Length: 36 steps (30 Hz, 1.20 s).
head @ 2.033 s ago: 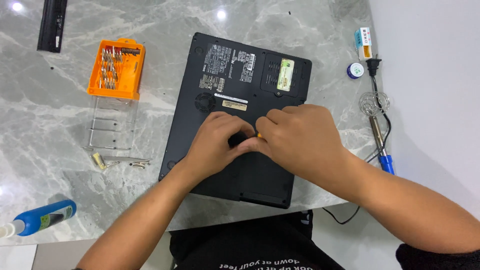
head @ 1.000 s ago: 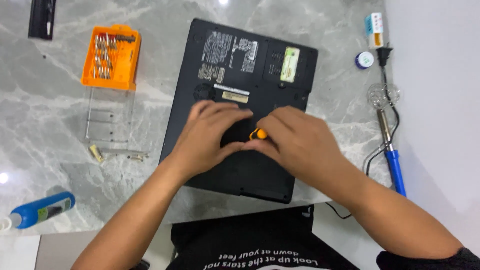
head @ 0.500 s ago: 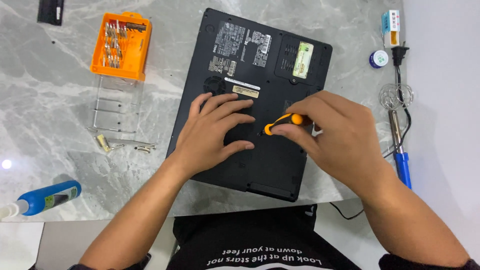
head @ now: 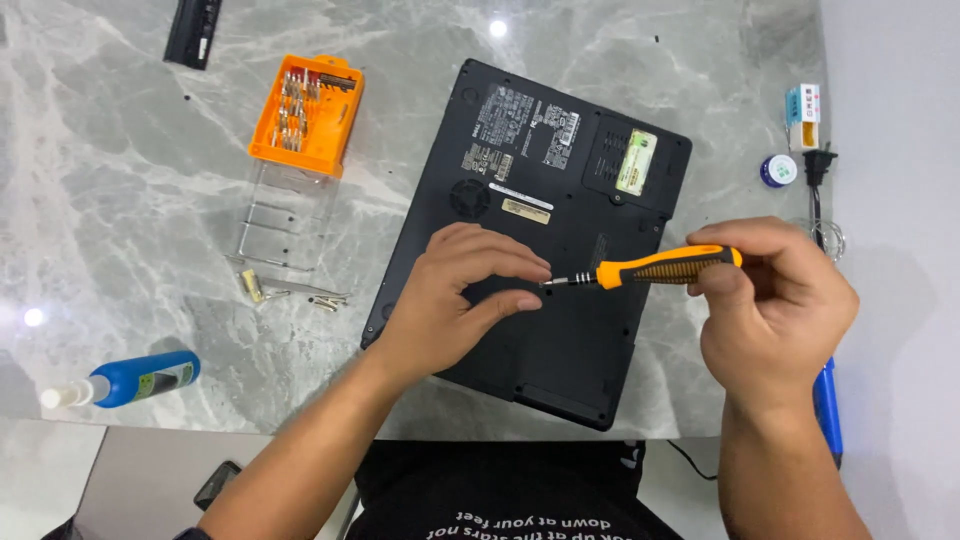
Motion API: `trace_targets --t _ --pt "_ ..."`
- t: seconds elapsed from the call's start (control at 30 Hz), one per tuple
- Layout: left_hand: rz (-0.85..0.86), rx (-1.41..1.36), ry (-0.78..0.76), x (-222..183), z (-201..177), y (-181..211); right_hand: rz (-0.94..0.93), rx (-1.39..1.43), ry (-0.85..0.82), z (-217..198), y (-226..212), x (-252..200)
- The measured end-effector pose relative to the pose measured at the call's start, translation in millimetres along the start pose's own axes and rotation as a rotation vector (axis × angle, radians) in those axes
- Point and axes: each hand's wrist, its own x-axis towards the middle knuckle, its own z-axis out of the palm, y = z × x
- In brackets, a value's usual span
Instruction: A person is seen meticulously screwing the back panel of a laptop using a manual screwdriver, moving between different screw holes to secure the casing.
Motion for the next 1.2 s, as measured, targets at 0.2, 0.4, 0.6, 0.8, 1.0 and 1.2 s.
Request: trace_targets --t 0.2,0.4,0.6,0.8,1.0,1.2 --pt "0.011 -0.063 0.048 0 -2 9 -0.03 0.087 0.025 2 2 -1" --pt "0.046 -0.069 0.1 -2 -2 13 -0.053 0.129 0.031 3 -4 -4" --pt "0.055 -0.02 0.122 -5 -2 7 -0.082 0.156 0.02 0 2 -8" --pt "0.032 0.337 0.245 -41 -41 -32 -0.095 0.204 0.014 13 30 -18" --pt "-0.333 0.824 0.348 -80 -118 -60 0.199 0.386 -0.079 50 57 -38" --pt "-0.543 1.015 0.265 -87 -140 -83 0.304 0.427 -0.131 64 58 -42"
